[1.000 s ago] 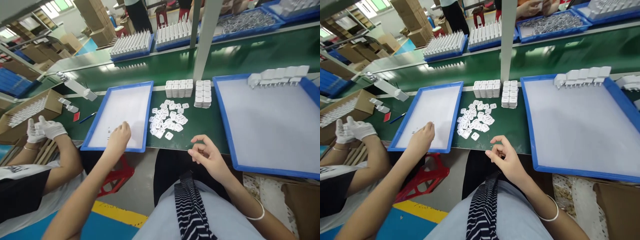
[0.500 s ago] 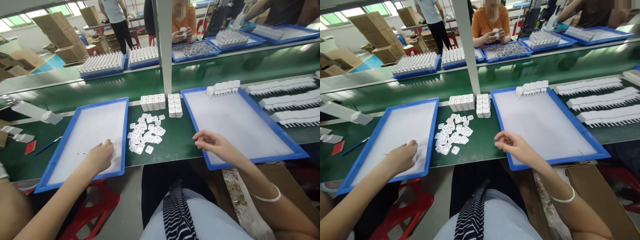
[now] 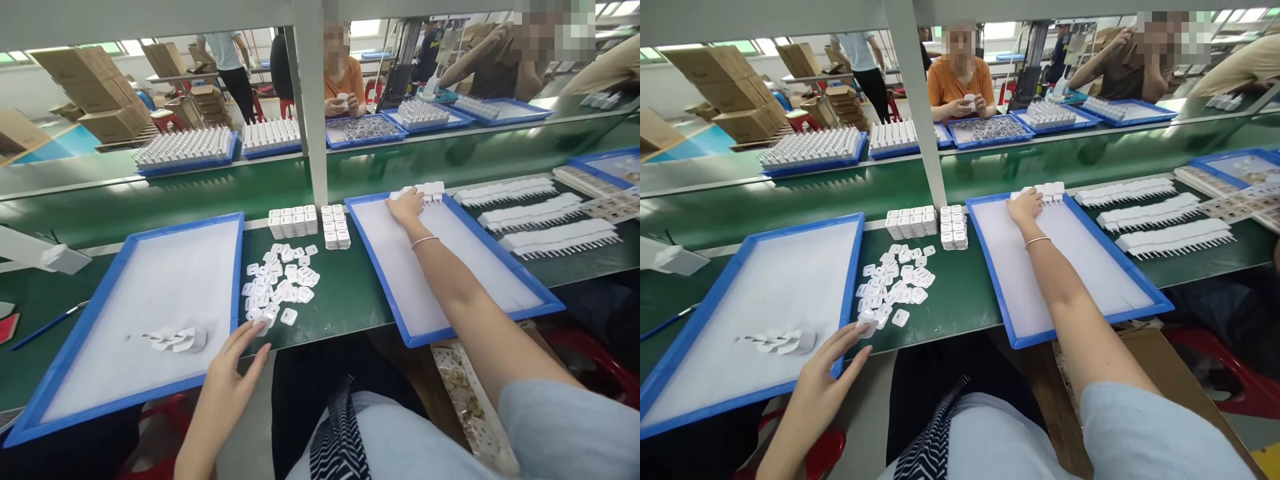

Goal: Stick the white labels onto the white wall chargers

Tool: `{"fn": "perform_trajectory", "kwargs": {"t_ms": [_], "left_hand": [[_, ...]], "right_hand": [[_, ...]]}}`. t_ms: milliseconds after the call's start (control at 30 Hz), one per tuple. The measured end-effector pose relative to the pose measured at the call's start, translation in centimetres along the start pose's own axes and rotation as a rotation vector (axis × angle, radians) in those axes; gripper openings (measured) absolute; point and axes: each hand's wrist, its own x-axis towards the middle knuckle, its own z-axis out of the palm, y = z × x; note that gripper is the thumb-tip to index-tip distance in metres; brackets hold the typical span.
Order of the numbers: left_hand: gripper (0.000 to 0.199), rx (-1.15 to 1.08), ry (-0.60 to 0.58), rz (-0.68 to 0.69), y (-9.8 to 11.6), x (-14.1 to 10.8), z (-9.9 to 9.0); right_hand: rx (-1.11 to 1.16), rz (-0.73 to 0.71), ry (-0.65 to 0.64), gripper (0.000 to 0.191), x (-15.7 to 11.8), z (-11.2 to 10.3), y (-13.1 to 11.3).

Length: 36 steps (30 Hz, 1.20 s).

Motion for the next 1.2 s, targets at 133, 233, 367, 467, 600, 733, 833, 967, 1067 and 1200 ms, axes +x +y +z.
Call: {"fn": "perform_trajectory", "kwargs": {"t_ms": [133,233,367,467,600,733,833,967,1067,1200], "left_hand": [[0.041,-0.088,-0.008,-0.037,-1.5,-0.8,1.4],[0.039,-0.138,0.002,-0.021,-1.6,-0.9,1.9],[0.038,-0.242,0.027,-0.002,-0.5,-0.2,2.9],[0.037,-0.412,0.054,-0.015,0.6,0.7,4.6],[0.045,-0.728,0.055,-0.097,2.6,2.1,7.3],[0.052,-0.998,-0.013,-0.073,5.5,2.9,9.2],[0.058,-1.172,-0.101,-0.046,7.6,2.8,10.0],[0.048,-1.211,-0.071,-0.172,8.4,2.3,10.5],[0.042,-1.22,0.124,-0.245,7.3,1.8,10.4],[0.056,-1.224,0.218,-0.244,5.3,1.2,9.6]], "right_hand": [[-0.02,0.04,0.092,0.046,0.4,1.2,0.0],[-0.013,0.013,0.106,0.048,0.6,1.2,0.4],[0.013,-0.077,0.086,0.065,-0.3,0.5,0.5],[0.05,-0.186,0.042,0.065,-2.2,-0.8,0.2],[0.144,-0.422,-0.066,0.058,-7.9,-4.2,1.2],[0.265,-0.649,-0.191,0.065,-17.8,-7.8,4.6],[0.445,-0.797,-0.13,0.066,-25.6,-8.4,7.0],[0.548,-0.806,-0.043,0.062,-32.3,-6.4,8.1],[0.621,-0.838,-0.208,0.064,-34.0,-5.3,8.0],[0.762,-0.917,-0.479,0.067,-34.4,-5.8,8.0]]}}
